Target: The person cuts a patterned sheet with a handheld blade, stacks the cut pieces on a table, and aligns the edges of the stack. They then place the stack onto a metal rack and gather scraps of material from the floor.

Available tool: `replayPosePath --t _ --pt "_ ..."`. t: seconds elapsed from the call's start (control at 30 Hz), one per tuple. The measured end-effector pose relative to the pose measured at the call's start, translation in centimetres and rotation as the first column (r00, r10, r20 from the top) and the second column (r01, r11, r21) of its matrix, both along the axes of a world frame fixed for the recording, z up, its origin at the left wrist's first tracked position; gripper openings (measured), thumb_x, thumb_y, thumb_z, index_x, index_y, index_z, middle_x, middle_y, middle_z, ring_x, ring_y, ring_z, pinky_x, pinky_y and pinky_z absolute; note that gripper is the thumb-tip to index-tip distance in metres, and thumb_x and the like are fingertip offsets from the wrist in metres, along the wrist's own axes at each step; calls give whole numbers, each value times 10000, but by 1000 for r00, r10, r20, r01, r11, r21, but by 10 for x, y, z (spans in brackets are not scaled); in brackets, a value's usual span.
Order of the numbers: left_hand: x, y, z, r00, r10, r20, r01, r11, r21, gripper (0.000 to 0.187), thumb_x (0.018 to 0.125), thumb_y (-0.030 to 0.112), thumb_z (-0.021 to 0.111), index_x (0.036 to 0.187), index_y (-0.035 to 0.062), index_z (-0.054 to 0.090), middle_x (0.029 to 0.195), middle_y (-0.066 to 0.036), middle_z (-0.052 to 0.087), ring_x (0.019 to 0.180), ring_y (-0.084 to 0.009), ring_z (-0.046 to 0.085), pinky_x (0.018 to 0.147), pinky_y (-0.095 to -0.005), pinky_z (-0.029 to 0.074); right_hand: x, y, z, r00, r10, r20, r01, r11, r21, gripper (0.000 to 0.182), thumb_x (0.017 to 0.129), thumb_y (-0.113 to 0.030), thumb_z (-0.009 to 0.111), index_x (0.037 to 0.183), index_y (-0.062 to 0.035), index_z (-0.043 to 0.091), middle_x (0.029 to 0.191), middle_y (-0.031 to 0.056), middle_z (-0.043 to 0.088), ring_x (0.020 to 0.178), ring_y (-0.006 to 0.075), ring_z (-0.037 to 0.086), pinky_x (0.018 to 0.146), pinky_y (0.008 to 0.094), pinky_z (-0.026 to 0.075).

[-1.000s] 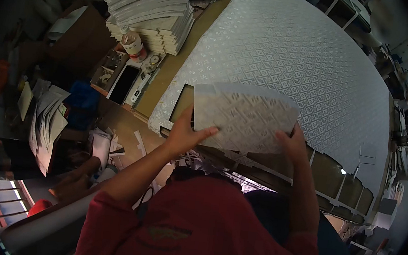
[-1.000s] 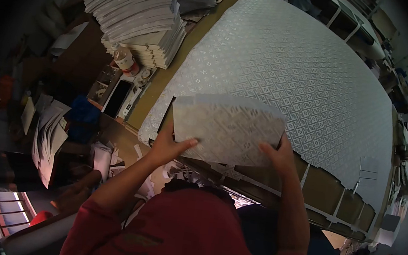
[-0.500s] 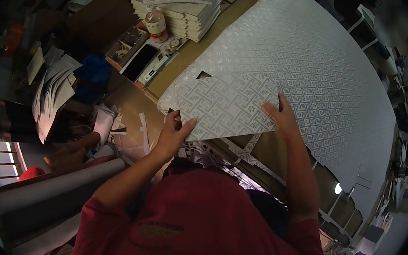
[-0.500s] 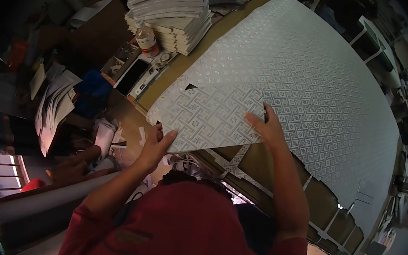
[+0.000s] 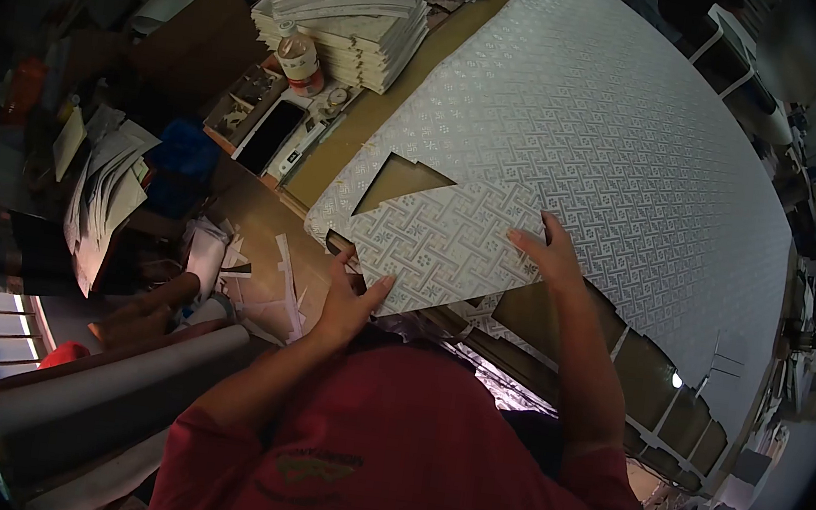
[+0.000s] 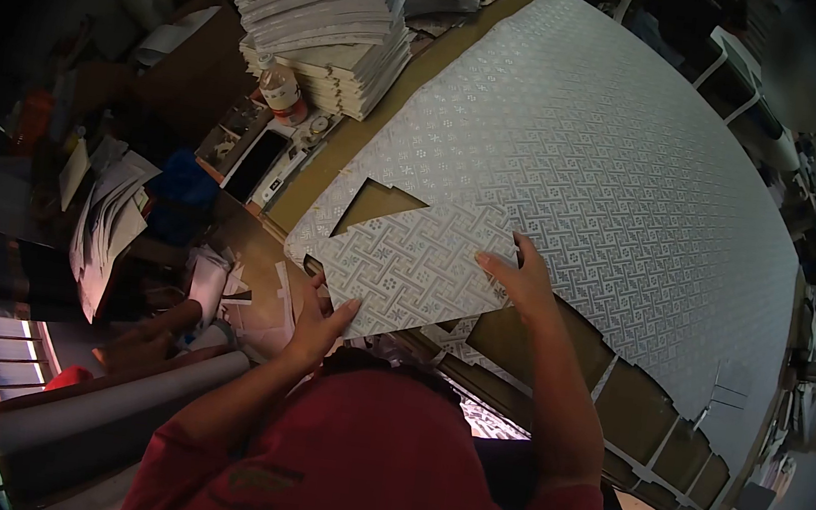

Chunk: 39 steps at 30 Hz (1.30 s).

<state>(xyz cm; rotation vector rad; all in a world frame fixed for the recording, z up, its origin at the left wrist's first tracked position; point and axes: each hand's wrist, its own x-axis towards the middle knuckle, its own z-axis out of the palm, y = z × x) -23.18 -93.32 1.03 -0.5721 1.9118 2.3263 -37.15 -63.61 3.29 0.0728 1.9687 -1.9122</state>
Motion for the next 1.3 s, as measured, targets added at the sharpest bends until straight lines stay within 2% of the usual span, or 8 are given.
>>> replayPosePath --t 0.07,0.17,0.5,0.6,0.7,0.77,1.2,1.3 --pt "2 2 -1 999 5 35 -6 1000 17 771 902 170 692 1414 -42 156 1256 -241 525 1087 -261 587 924 -348 498 0 -2 -10 989 -46 -141 77 971 228 666 805 -276 767 1315 64 503 1153 145 636 1034 211 614 915 333 474" --pt "4 -1 -8 996 6 93 -8 1000 24 799 908 199 686 1446 -20 137 1275 -241 513 1117 -266 565 935 -356 490 3 -4 -4 978 -12 -207 90 924 372 633 814 -298 764 1280 65 537 1129 147 647 1011 202 619 878 327 488" --pt "4 3 -18 999 14 40 -15 1000 2 796 933 222 646 1475 -8 110 1352 -234 452 1205 -277 509 1016 -365 431 7 -11 -1 977 -60 -204 137 910 390 753 794 -430 764 1300 73 525 1229 210 625 1115 294 616 963 382 466" --pt "5 3 -14 999 3 32 -4 999 40 775 945 228 626 1473 -9 111 1373 -225 436 1237 -276 488 1034 -369 418 15 -11 5 989 -13 -149 68 927 370 664 858 -401 714 1291 71 538 1232 194 630 1120 261 616 943 370 478" --pt "6 5 -14 998 22 53 -25 998 61 764 951 240 616 1470 -9 114 1381 -224 432 1244 -273 484 1037 -373 417 26 -5 -13 945 -240 -222 275 951 140 527 955 -319 608 1312 61 530 1246 176 624 1125 229 602 948 336 467" --pt "5 10 -12 996 35 78 -41 996 76 761 952 242 614 1470 -10 117 1377 -223 438 1238 -272 489 1036 -374 418 37 -6 -38 825 -469 -314 423 882 -206 429 1018 -245 499 1331 47 525 1240 149 622 1123 193 579 968 303 437" --pt "11 8 -18 997 79 -23 -81 992 -93 810 945 306 641 1478 -20 126 1355 -215 475 1220 -268 507 1006 -371 439 45 -24 -39 832 -375 -410 459 879 127 410 1034 -231 432 1269 81 557 1261 187 605 1181 258 551 1033 341 391" --pt "6 -10 0 992 60 113 -37 981 -189 820 931 297 665 1480 -25 148 1327 -211 488 1204 -256 506 999 -366 441 50 -7 -49 818 -499 -287 483 866 -127 458 1044 -277 418 1338 67 487 1343 184 541 1248 260 505 1065 346 367"
